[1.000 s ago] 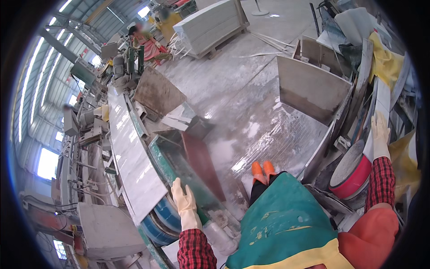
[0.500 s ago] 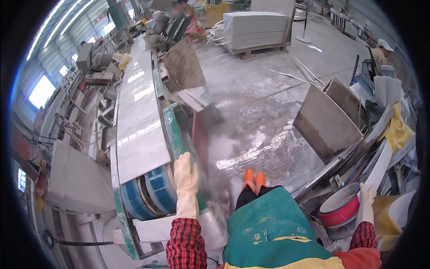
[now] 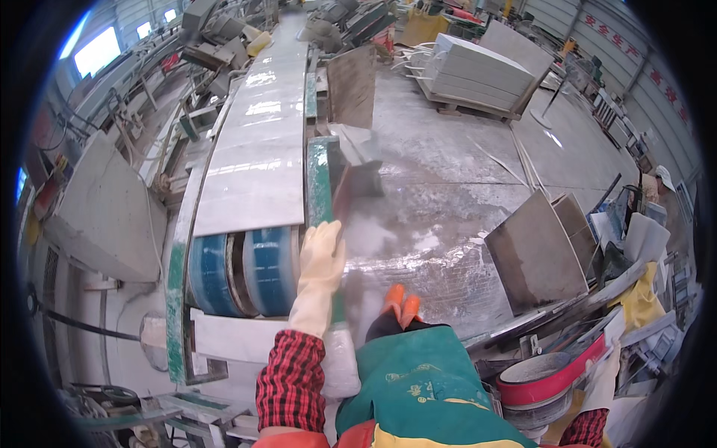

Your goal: The person repeatedly picks up white rectangular tiles from a conveyor belt and places them into a nearby bin. The person wears gloves and an apron while performing this repetitive task in a factory setting.

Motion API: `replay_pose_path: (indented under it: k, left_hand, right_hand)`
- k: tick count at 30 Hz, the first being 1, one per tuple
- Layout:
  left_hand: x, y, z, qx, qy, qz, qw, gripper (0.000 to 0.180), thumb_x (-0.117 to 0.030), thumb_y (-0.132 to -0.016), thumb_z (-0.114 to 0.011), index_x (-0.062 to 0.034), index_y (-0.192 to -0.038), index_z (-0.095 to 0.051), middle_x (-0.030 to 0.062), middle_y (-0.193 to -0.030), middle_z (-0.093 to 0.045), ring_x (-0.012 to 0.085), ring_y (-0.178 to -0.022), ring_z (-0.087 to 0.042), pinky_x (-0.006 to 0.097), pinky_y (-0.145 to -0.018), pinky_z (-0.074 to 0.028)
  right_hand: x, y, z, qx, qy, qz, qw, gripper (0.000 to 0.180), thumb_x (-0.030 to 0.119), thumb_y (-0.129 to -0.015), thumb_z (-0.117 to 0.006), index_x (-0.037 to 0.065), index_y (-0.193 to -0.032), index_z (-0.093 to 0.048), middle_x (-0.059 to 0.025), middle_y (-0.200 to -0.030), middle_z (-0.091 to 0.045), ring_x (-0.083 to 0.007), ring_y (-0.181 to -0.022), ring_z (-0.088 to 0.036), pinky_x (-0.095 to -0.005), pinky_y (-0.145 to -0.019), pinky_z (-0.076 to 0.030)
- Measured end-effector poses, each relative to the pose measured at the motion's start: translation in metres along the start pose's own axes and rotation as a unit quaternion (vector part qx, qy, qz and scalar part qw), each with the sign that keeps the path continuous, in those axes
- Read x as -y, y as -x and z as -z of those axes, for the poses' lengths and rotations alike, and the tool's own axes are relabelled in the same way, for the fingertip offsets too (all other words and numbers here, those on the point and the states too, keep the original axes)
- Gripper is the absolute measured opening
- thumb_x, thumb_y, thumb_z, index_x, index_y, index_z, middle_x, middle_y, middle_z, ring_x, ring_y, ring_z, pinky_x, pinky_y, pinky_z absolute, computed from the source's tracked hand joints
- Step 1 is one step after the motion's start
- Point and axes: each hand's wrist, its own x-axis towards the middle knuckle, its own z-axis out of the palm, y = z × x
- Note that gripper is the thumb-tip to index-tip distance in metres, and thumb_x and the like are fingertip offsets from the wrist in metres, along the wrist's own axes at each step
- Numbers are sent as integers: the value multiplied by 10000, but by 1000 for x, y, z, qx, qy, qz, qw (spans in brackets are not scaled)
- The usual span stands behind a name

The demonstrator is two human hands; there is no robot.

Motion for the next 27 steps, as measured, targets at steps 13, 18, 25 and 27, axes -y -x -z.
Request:
replay_pose_path:
  k: [13,18,25,27]
  left_hand:
    - [-160,6,12,167,620,395,657,544,-294,-1043,-580,7,-1473,-437,170,-1388,-594,311,-1354,-519,410,-1051,-515]
    - [-136,23,41,10,616,408,674,535,-245,-1027,-588,64,-1422,-401,215,-1380,-563,372,-1229,-610,474,-1033,-542]
    - [-12,44,113,-279,605,422,616,394,-27,-993,-474,21,-1384,-454,235,-1344,-567,412,-1210,-606,590,-981,-569]
    - [35,46,125,-339,572,434,608,378,-23,-1003,-460,30,-1377,-443,258,-1355,-548,444,-1203,-600,625,-957,-572]
  right_hand:
    - [-24,136,-289,558,120,301,764,857,18,-599,-860,46,-1407,-575,-123,-1301,-620,-212,-1050,-651,-311,-899,-524]
    - [-50,270,-372,599,317,627,384,740,196,-632,-832,228,-1341,-624,-42,-1440,-576,-308,-1246,-595,-399,-1047,-532]
    - [-89,337,-436,530,236,779,239,742,420,-713,-843,143,-1348,-579,-93,-1363,-561,-277,-1217,-564,-371,-1012,-441]
    - [-83,311,-437,549,281,728,298,716,401,-718,-844,133,-1332,-592,-108,-1319,-584,-300,-1218,-569,-406,-1017,-452]
